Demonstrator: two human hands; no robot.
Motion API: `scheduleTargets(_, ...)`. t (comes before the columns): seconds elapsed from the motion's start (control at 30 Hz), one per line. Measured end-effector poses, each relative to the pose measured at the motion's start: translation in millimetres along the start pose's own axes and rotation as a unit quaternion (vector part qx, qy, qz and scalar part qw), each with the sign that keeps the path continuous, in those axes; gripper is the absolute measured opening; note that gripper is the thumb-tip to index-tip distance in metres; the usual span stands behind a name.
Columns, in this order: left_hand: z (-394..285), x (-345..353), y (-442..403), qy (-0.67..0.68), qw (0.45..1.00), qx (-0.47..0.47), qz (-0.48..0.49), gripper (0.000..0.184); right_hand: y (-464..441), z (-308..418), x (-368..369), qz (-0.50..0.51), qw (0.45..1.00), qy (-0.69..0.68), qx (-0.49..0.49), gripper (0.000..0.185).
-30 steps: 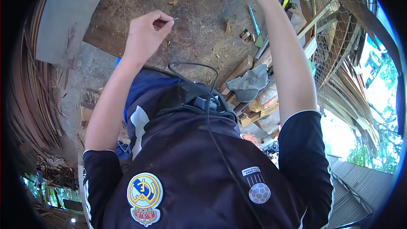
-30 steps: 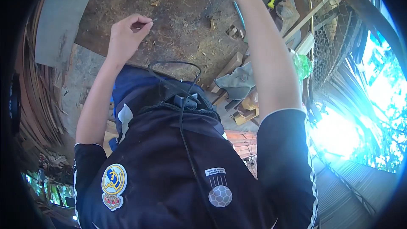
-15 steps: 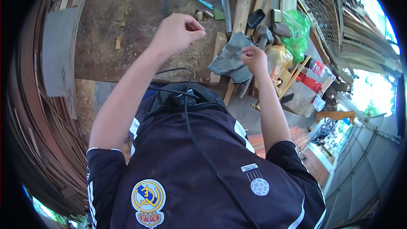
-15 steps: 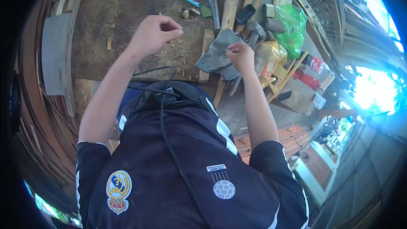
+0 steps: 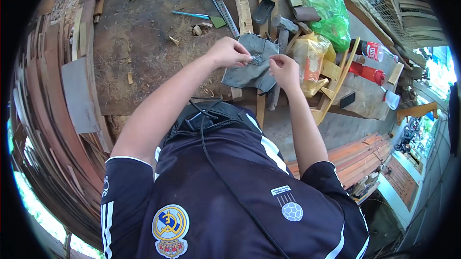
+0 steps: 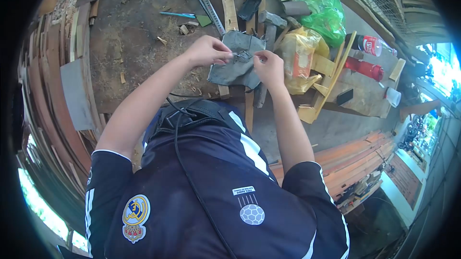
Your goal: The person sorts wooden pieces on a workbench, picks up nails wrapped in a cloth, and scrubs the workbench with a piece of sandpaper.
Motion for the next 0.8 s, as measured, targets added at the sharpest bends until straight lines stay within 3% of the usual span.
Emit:
scheduleTargets(0.1,14,12,-8,0.122,0.988,0.009,0.094,0.038,0,2,-5,-0.009,1.000,-0.018,-0.004,0.019)
scheduleTargets(0.2,33,-9,-13,-0.018,0.999,0.034,0.002,0.031,-7,-4,-9,-0.019,1.000,-0.024,0.001,0.018)
scheduleTargets(0.27,49,-38,-21,-0.202,0.971,0.015,-0.124,0.026,-10,-6,-10,-0.013,1.000,-0.003,-0.003,0.018)
scheduleTargets(0.33,50,-71,-24,-0.230,0.957,-0.020,-0.174,0.024,-14,-12,-9,-0.016,1.000,0.010,-0.023,0.019)
scheduleTargets(0.4,41,-96,-22,-0.332,0.904,-0.005,-0.270,0.022,-12,-6,-10,-0.015,0.999,0.028,-0.016,0.019)
scheduleTargets(0.47,36,-121,-26,-0.413,0.862,-0.049,-0.289,0.023,-8,2,-8,-0.013,0.999,0.043,-0.012,0.019)
scheduleTargets(0.67,59,-152,-52,-0.599,0.734,0.018,-0.320,0.024,-3,-5,-1,-0.019,0.996,0.081,-0.041,0.018)
scheduleTargets(0.77,52,-148,-48,-0.639,0.721,-0.017,-0.266,0.023,-1,-4,0,-0.028,0.993,0.112,-0.037,0.031)
scheduleTargets(0.8,57,-146,-44,-0.620,0.740,-0.036,-0.258,0.022,-1,3,3,-0.038,0.991,0.125,-0.031,0.037)
Point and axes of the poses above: each hand's wrist, its own y-axis away from the middle knuckle, its own x-axis out of the palm, z = x × y, the point moved 1 cm from there along -y, towards the middle knuckle, and after that the axes turned 12 degrees about -y, right-handed, at the moved point
